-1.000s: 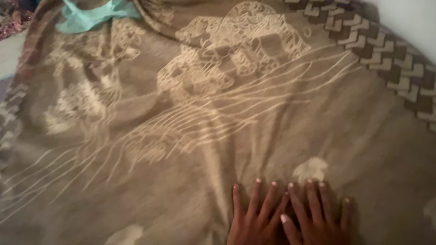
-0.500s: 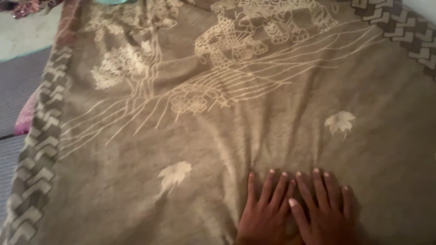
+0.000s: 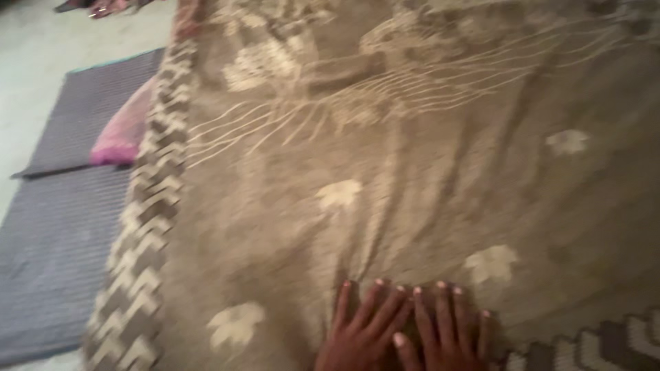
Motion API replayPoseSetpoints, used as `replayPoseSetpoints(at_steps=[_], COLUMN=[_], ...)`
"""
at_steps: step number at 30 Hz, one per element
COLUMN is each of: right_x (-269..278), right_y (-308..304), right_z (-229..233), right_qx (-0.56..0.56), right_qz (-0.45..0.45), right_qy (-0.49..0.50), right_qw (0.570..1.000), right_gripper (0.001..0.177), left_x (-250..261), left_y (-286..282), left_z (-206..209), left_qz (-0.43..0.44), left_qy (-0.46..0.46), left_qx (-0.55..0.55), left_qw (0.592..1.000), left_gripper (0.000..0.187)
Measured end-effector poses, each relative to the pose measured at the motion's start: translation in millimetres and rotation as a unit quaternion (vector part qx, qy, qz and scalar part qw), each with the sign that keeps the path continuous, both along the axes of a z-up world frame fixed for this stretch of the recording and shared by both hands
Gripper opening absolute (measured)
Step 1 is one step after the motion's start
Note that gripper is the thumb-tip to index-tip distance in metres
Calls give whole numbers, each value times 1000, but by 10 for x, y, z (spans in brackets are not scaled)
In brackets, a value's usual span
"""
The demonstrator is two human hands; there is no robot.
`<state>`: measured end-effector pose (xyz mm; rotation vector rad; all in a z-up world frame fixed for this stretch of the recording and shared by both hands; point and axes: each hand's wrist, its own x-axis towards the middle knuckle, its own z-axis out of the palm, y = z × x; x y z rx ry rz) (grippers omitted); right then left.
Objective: The person straightens a patterned bedsheet on a bed, smooths it with both hands, and adjusts the edges. A pillow and a small cloth are visible on the bed during the process.
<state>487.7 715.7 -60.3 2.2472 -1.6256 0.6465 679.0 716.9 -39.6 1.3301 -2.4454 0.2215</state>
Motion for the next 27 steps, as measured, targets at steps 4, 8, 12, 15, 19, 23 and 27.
replayPoseSetpoints(at_steps=[4,8,12,15,19,23,27], right_x=[664,1199,1322,1735,2506,3472,4187], right_y=[355,423,325,354,312,136,-245], right_z=[-114,-291,-462,-444,-73,397,691], right_qx=[9,-171,-185,-117,19,17,80], right_qz=[118,183,239,184,176,228,417], right_qy=[-13,74,128,63,-28,-60,22], right_qw=[993,965,944,974,984,972,905], right_gripper=[71,53,55,58,76,77,60], left_x=[876,1652,2398,2897,3447,3981,4607], left_y=[292,391,336,333,183,-91,-691], left_z=[212,487,695,765,566,73,-340], left_qz=[-29,15,175,282,411,394,482], left_qy=[40,38,38,1,108,217,531], left_qx=[109,165,126,54,210,152,296], left_qw=[993,985,976,958,880,880,631], left_gripper=[79,81,64,67,74,75,89])
